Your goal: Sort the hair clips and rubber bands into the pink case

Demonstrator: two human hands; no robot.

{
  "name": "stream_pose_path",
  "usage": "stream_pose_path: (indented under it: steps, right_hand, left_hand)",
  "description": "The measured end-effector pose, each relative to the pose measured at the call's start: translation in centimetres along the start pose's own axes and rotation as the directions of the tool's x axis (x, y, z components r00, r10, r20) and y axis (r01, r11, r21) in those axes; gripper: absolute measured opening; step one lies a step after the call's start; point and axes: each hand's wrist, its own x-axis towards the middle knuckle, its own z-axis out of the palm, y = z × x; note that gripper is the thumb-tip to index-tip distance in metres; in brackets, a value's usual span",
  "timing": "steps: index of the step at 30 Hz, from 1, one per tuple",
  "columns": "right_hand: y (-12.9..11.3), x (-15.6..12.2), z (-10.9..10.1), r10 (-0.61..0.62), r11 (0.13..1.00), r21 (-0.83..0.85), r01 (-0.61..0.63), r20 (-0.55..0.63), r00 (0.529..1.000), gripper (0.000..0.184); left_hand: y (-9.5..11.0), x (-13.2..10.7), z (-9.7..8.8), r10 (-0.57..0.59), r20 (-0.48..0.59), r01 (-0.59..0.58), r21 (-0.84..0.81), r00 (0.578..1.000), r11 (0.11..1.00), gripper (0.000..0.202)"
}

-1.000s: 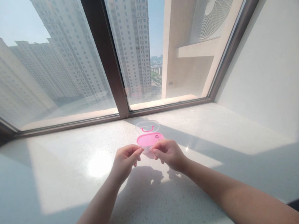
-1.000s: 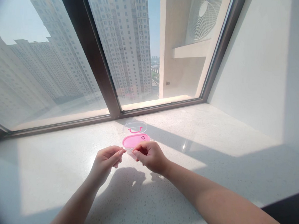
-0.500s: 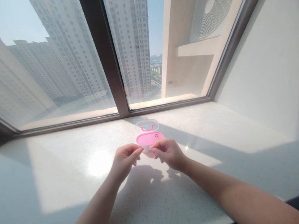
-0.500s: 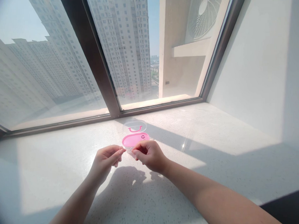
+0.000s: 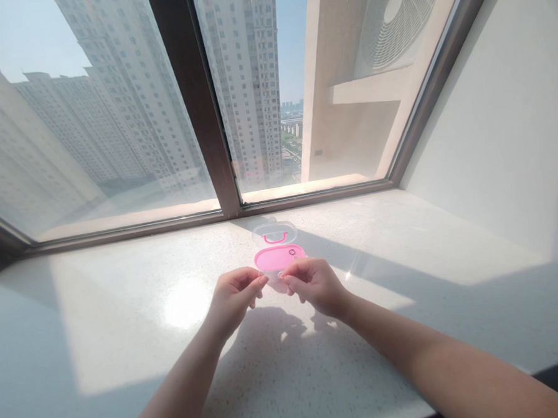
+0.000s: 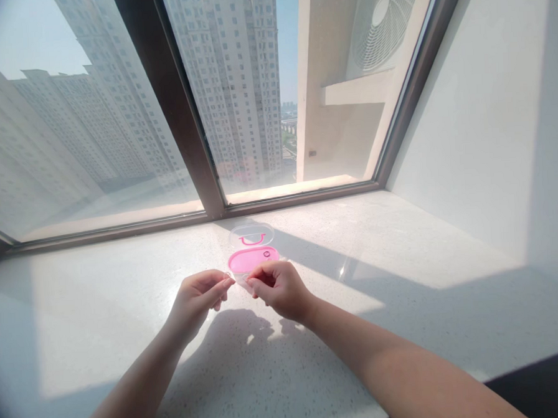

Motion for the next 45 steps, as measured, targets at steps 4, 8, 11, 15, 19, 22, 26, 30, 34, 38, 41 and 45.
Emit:
stream_pose_path:
  steps: [4,8,11,15,19,22,26,30,34,38,41,45]
  right_hand:
    - [-0.3,0.0,0.0,0.013,1.0,0.022,-0.014,0.015,1.0,0.014]
    - [-0.5,-0.1,0.1,0.044,0.998,0.034,-0.046,0.055,0.998,0.016]
    - [-0.4,-0.1,0.2,0.067,0.998,0.012,-0.068,0.101,0.993,0.017]
    - [-0.1,-0.1,0.1,0.074,0.996,-0.059,-0.066,0.135,0.988,0.019]
    - [-0.1,-0.1,0.1,0.057,0.985,-0.17,-0.029,0.161,0.985,0.019]
    - [-0.2,-0.2,0.1,0.038,0.971,-0.237,0.003,0.169,0.985,0.018]
    - [-0.2,-0.1,0.1,0.027,0.96,-0.278,0.02,0.166,0.986,0.017]
    - [-0.1,-0.1,0.1,0.035,0.964,-0.265,0.011,0.168,0.985,0.015]
    - [0.0,-0.1,0.1,0.037,0.966,-0.258,0.007,0.169,0.985,0.015]
    - [-0.1,-0.1,0.1,0.044,0.966,-0.26,-0.001,0.159,0.986,0.014]
    - [0.0,-0.1,0.1,0.057,0.968,-0.251,-0.016,0.157,0.986,0.015]
    - [0.2,-0.1,0.1,0.089,0.98,-0.194,-0.053,0.182,0.979,0.017]
  left_hand:
    - [-0.1,0.0,-0.1,0.008,0.03,-0.009,0.025,1.0,1.0,0.023]
    - [-0.2,0.0,-0.1,0.033,0.08,-0.039,0.075,0.996,0.996,0.025]
    - [-0.4,-0.1,0.2,0.089,0.111,-0.108,0.183,0.99,0.977,0.028]
    - [-0.6,-0.1,0.5,0.177,0.168,-0.228,0.365,0.97,0.903,0.029]
    - [-0.9,-0.1,0.6,0.263,0.218,-0.338,0.47,0.94,0.815,0.03]
    - [-1.3,-0.1,0.4,0.316,0.251,-0.403,0.515,0.915,0.756,0.027]
    - [-1.5,-0.1,0.4,0.342,0.246,-0.421,0.52,0.907,0.743,0.023]
    - [-1.4,-0.1,0.5,0.339,0.205,-0.396,0.474,0.918,0.786,0.017]
    - [-1.2,-0.1,0.5,0.317,0.182,-0.365,0.397,0.931,0.842,0.012]
    - [-0.8,-0.1,0.6,0.273,0.183,-0.323,0.353,0.944,0.878,0.008]
    - [-0.5,-0.1,0.7,0.241,0.188,-0.294,0.341,0.952,0.893,0.008]
    - [-0.4,-0.2,0.7,0.22,0.199,-0.276,0.32,0.955,0.906,0.008]
